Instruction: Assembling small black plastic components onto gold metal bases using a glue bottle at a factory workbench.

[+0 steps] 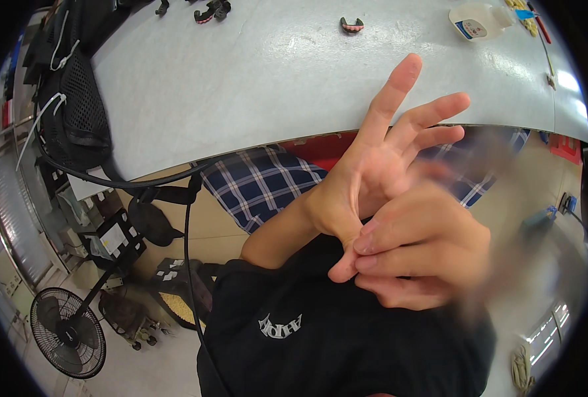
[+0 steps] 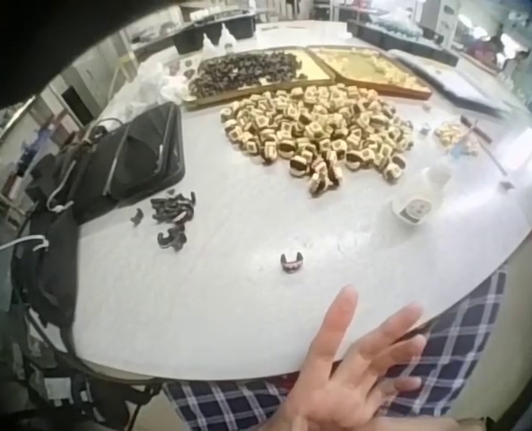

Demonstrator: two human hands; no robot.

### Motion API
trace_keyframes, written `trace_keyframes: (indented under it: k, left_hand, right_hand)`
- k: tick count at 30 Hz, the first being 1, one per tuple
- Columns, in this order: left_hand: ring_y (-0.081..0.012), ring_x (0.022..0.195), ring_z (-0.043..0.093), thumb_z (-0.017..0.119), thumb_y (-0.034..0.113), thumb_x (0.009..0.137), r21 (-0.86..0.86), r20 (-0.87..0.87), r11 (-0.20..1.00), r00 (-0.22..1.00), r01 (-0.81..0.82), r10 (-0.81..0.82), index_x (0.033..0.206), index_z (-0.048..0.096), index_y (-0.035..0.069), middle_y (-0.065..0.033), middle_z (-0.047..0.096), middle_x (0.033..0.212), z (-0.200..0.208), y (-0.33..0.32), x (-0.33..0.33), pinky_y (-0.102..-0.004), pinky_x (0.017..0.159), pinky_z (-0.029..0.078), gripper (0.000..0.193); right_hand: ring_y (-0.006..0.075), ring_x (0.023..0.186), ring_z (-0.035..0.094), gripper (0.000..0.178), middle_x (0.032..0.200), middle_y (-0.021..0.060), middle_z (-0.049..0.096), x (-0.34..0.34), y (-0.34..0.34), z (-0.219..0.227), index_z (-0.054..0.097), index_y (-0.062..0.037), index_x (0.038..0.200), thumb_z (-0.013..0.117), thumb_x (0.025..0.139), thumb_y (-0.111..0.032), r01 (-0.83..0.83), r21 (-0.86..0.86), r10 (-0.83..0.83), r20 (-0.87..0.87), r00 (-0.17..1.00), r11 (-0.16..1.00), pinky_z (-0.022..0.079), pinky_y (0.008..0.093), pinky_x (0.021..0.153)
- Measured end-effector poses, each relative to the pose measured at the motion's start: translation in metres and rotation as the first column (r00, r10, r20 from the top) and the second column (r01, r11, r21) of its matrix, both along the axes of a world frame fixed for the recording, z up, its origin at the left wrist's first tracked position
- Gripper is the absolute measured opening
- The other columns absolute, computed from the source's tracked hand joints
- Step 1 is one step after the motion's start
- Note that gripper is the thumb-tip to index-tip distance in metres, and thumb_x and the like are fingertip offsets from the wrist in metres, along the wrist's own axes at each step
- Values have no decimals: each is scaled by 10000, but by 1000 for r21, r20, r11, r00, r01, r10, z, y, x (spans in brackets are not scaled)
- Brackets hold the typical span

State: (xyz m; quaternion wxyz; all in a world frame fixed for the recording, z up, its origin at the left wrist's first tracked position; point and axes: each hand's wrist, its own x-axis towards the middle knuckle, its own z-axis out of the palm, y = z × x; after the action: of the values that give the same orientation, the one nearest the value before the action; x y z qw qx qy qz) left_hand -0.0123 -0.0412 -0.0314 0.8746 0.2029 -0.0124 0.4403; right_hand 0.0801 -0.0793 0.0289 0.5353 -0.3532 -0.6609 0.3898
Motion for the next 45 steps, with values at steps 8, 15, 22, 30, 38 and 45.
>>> trace_keyframes:
  k: [8,15,22,30,38,45]
  left_hand:
    - [-297,1262,300,803,438,594,44,15,999,1000,-7,6,1399,-164,273,-236,117,1438,-3,0,0,-424,920,358,1269]
    - [-300,1268,293,809,441,581,39,21,999,1000,-11,10,1397,-172,268,-243,102,1441,-3,0,1,-423,924,348,1288]
    - [-299,1272,283,827,450,538,42,-49,999,999,-3,5,1399,-169,261,-246,88,1444,-1,1,-2,-426,924,324,1330]
    - [-300,1277,269,838,451,509,23,-101,999,995,23,-21,1401,-168,247,-244,69,1449,2,2,-3,-430,921,315,1359]
    - [-301,1276,270,829,458,530,20,-70,1000,998,1,0,1401,-168,229,-248,65,1448,3,1,-2,-430,934,315,1344]
    - [-301,1273,275,818,458,550,-5,-89,1000,996,2,-3,1403,-164,229,-248,68,1448,4,0,-3,-427,941,317,1321]
  right_hand:
    - [221,733,604,209,818,106,632,3,0,4,649,-30,791,724,603,21,7,-25,-5,46,999,1000,466,287,609]
    - [230,757,621,201,817,87,636,5,1,11,663,-36,796,735,610,-16,12,-30,-7,137,991,999,486,289,611]
    - [222,796,629,231,835,41,643,12,1,31,675,-43,766,752,550,-74,-80,-21,82,404,911,997,502,293,601]
    - [199,803,631,280,837,31,644,13,8,46,671,-48,748,745,482,-95,-183,-98,204,626,753,978,509,291,587]
    - [203,780,638,201,850,61,647,11,2,23,672,-46,781,734,591,-73,-20,-62,38,307,951,998,512,292,581]
    - [213,731,645,205,840,72,646,14,5,29,662,-42,801,726,607,-49,-28,-96,56,307,950,995,516,291,577]
